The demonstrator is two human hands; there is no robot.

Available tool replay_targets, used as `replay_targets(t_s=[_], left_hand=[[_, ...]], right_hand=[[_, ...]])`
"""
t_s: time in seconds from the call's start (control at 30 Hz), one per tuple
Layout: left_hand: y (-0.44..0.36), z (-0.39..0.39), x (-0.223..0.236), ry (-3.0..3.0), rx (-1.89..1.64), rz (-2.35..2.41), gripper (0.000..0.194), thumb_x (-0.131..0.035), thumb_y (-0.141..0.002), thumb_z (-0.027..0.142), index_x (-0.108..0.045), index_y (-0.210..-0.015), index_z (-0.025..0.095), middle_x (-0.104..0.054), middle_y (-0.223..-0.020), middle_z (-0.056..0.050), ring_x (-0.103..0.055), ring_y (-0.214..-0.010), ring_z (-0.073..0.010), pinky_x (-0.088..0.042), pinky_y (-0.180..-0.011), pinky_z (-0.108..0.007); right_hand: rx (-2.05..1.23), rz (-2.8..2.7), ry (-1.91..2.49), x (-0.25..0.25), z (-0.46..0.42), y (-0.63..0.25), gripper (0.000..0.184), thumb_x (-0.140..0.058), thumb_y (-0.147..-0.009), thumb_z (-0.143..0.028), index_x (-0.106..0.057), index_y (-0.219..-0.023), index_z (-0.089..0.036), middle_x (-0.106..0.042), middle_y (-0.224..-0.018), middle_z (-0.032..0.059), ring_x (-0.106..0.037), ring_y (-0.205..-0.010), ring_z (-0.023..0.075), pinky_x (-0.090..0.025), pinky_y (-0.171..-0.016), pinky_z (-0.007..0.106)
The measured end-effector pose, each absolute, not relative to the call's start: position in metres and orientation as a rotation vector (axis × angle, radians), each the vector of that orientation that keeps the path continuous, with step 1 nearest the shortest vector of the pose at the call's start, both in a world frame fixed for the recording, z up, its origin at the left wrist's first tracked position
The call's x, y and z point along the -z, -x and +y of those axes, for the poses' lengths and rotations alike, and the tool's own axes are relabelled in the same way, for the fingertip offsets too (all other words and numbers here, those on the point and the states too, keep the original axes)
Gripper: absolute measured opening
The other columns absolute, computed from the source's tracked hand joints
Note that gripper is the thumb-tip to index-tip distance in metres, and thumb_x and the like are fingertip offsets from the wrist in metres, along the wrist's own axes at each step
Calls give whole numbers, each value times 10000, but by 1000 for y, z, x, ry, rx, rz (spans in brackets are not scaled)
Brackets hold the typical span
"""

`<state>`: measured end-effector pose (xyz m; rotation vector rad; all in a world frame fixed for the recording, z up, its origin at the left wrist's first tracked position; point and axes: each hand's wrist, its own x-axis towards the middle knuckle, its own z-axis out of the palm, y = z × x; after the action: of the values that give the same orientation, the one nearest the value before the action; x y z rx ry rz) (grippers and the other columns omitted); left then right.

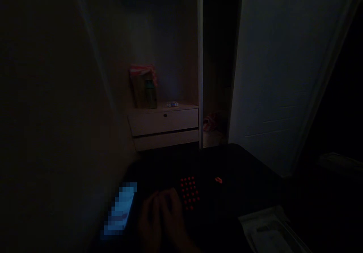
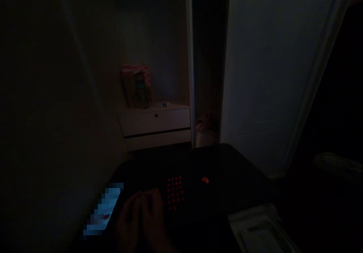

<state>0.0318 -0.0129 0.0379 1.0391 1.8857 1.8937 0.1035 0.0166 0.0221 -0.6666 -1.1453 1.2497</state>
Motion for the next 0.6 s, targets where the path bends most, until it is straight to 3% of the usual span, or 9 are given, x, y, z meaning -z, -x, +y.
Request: replay_targets(t_s=[0.17,0.6], left_hand=[[-31,-12,-40,-985,-1911,1937,819,-522,-710,874,-684,-1047,146,-747,-1114,-189,-685,-1048,-346,-503,-1023,-546],[-32,-11,-47,-947,-1917,1974,909,-475,-582,1006,-634,-909,173,-720,-917,-144,-675,-872,-309,-547,-868,-505]], right_hand=[[-1247,-1193,752,-37,15,-107,251,-673,-892,-402,-714,-1067,-227,-763,-1074,81,-725,-1029,266,-573,-946,397],[-1155,-1277,739,-34,17,-107,166,-633,-906,-343,-707,-982,-216,-752,-973,63,-720,-932,241,-567,-865,355]])
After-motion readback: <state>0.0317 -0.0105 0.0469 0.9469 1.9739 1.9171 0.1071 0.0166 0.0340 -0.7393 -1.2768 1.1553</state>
